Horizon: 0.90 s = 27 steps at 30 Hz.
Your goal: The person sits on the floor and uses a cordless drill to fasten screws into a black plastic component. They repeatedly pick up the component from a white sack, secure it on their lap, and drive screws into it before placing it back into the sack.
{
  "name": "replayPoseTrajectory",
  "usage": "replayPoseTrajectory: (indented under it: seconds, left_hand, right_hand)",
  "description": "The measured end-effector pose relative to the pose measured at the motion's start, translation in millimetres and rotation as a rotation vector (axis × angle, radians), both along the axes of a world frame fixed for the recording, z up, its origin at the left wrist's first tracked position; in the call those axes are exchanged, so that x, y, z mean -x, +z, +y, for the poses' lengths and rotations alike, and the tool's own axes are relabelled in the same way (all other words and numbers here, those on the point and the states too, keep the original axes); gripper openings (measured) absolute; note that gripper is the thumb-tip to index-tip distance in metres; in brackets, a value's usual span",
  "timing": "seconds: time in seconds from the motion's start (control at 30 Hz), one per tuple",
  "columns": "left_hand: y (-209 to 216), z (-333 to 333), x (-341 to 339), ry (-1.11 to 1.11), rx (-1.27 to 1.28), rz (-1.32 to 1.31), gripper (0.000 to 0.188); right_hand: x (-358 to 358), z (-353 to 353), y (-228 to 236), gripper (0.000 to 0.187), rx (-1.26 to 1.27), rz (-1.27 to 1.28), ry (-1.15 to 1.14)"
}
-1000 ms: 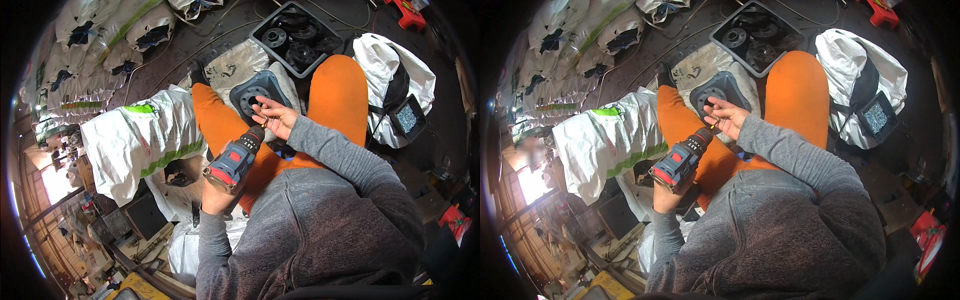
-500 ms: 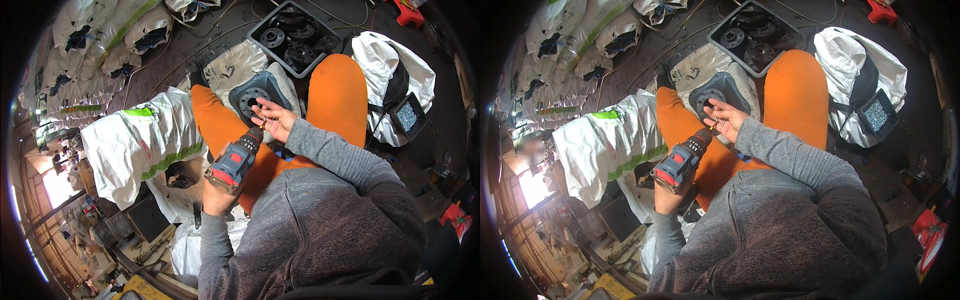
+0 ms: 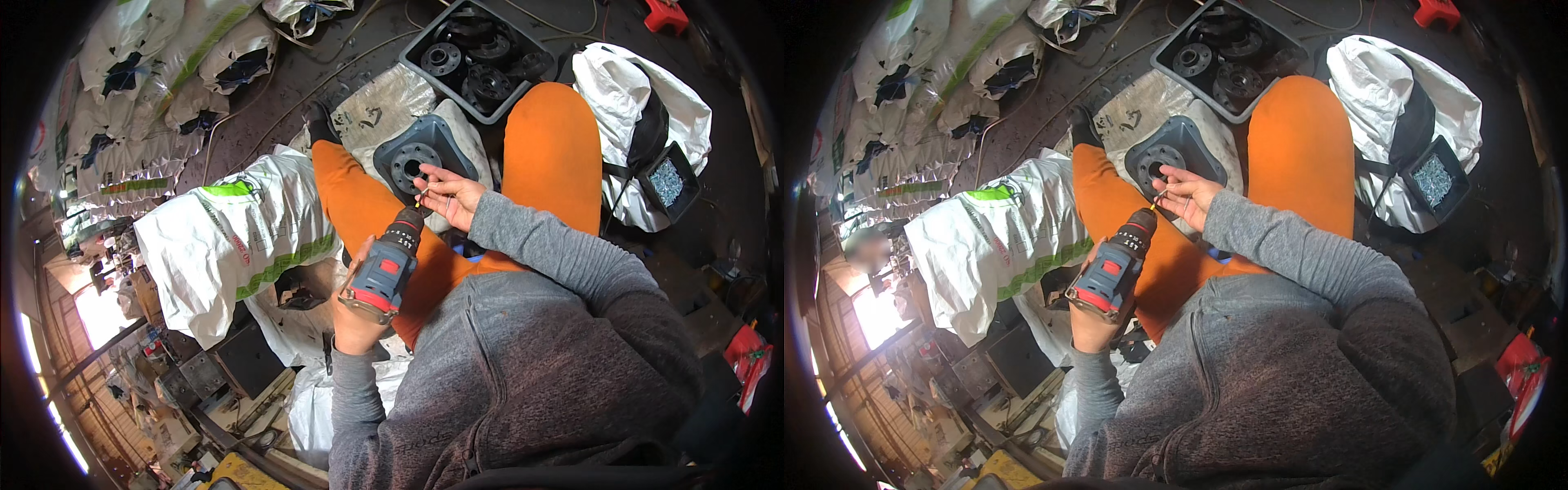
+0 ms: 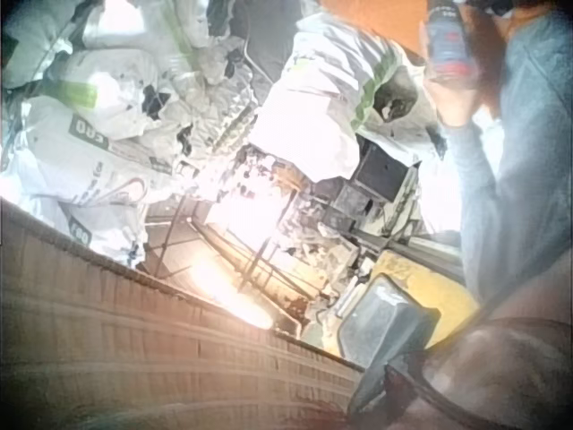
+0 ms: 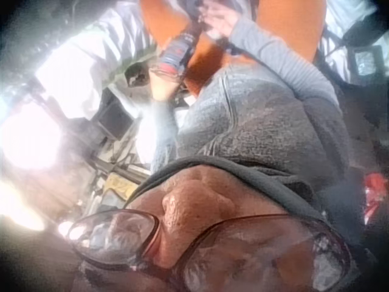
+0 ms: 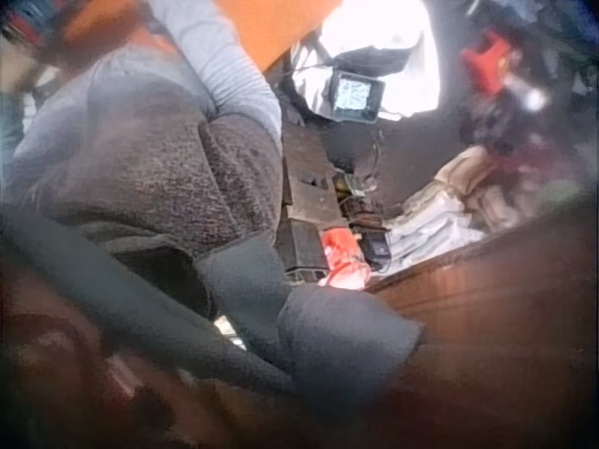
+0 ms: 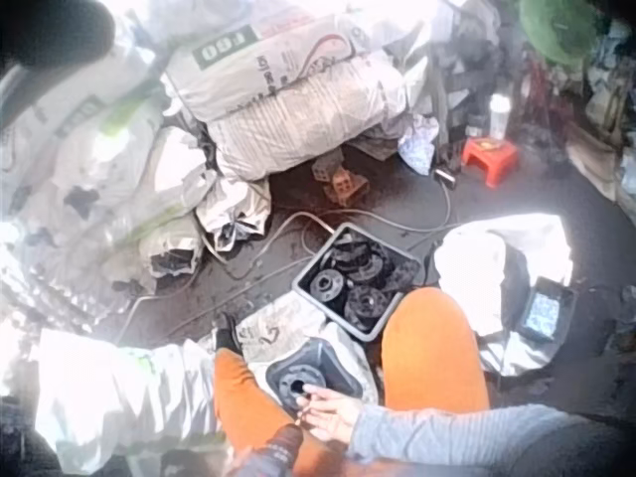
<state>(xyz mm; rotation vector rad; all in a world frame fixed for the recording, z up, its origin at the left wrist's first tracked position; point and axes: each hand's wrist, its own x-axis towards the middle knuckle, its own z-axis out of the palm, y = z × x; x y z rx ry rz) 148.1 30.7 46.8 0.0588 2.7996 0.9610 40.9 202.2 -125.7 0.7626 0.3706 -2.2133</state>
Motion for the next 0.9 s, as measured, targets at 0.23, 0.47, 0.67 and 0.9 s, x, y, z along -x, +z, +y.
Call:
replayPoseTrajectory:
  seconds: [0.23,0.47,0.67,0.9]
  left_hand:
    - [4,-10,10,0.094,-0.123,-0.017,0.037]
    - [11,-29,37,-0.028,-0.055,0.062,0.022]
    - [-7,-44,62,0.108,-0.161,-0.105,0.028]
    - [-30,-56,78,0.080,-0.037,-0.285,0.038]
  right_hand:
    - [3,3,5,0.036,-0.002,0.007,0.045]
    - [12,8,-22,0.028,-0.471,0.208,0.016]
    - [24,-18,-70,0.044,-0.916,0.407,0.142]
    - [29,-22,-82,0.045,-0.874,0.527,0.249]
